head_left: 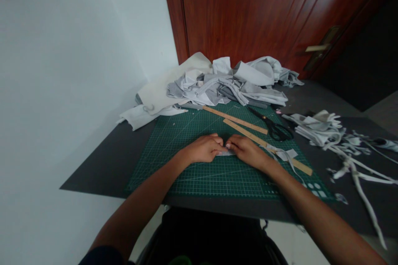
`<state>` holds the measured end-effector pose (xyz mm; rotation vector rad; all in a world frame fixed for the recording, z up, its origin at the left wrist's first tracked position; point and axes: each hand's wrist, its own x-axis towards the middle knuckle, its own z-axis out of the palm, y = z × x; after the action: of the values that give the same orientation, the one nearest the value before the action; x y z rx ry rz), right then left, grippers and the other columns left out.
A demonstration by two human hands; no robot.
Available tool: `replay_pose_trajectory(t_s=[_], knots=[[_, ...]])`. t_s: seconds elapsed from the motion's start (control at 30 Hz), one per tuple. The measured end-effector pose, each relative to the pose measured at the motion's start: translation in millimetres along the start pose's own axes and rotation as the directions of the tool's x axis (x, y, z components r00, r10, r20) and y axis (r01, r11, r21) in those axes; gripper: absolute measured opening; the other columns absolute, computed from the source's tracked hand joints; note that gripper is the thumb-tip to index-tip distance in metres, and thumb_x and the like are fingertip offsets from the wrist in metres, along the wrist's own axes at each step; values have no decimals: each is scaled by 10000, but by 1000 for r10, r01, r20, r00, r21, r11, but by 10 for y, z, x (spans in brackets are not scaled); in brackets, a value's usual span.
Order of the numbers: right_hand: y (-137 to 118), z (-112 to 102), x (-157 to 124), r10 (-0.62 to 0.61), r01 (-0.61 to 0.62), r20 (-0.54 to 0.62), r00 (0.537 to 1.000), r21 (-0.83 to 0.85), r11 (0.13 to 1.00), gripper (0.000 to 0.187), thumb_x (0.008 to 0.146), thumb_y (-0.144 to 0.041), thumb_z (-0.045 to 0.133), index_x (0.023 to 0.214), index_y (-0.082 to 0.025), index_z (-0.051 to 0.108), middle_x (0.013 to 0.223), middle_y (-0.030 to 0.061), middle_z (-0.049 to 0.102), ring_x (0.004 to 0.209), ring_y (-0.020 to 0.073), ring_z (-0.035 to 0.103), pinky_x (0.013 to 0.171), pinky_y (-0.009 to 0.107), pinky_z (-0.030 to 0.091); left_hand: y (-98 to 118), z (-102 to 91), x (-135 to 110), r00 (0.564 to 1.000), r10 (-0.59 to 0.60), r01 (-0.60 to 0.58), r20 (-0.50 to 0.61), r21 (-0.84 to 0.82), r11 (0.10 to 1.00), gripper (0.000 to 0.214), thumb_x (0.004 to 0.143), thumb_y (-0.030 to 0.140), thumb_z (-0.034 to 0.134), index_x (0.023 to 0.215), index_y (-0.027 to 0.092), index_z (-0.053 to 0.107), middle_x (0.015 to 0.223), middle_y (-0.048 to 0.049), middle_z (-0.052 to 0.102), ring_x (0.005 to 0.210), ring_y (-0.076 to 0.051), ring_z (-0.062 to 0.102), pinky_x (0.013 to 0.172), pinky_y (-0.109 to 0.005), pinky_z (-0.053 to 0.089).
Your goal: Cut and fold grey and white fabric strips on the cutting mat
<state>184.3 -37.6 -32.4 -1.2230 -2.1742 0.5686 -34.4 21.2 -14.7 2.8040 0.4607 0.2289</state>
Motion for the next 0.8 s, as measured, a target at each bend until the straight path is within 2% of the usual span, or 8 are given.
replay_pose_trajectory(t_s=[0.23,0.47,0.7,0.8], knots=[[22,21,0,-4,4,-2,1000,-52,999,226,1015,-167,486,873,-193,660,846,41,616,788,191,606,755,314,450,-10,4,2,1000,16,-16,-8,-17,1000,332,931,90,567,1123,285,755,894,-10,630,897,-172,540,866,-296,432],[87,38,16,-11,10,-55,998,-11,1000,201,1007,-168,509,877,-186,661,842,44,618,799,195,610,761,312,450,-4,6,1,1000,1,-1,-8,-8,1000,332,923,88,579,1138,275,749,929,-13,647,924,-178,538,839,-280,433],[67,23,12,-13,12,-7,1000,-52,999,216,1012,-169,491,892,-184,670,847,42,619,789,192,610,759,317,453,-7,9,-3,1000,15,-16,-19,-10,1000,345,926,83,572,1149,280,747,932,-12,643,920,-176,539,815,-281,435],[85,48,21,-10,8,-37,999,-61,998,200,1004,-170,504,898,-185,673,858,49,632,806,198,617,769,323,458,-17,18,-1,1000,9,-9,-23,-19,1000,334,927,89,578,1149,272,747,935,-14,649,931,-178,547,831,-287,439]])
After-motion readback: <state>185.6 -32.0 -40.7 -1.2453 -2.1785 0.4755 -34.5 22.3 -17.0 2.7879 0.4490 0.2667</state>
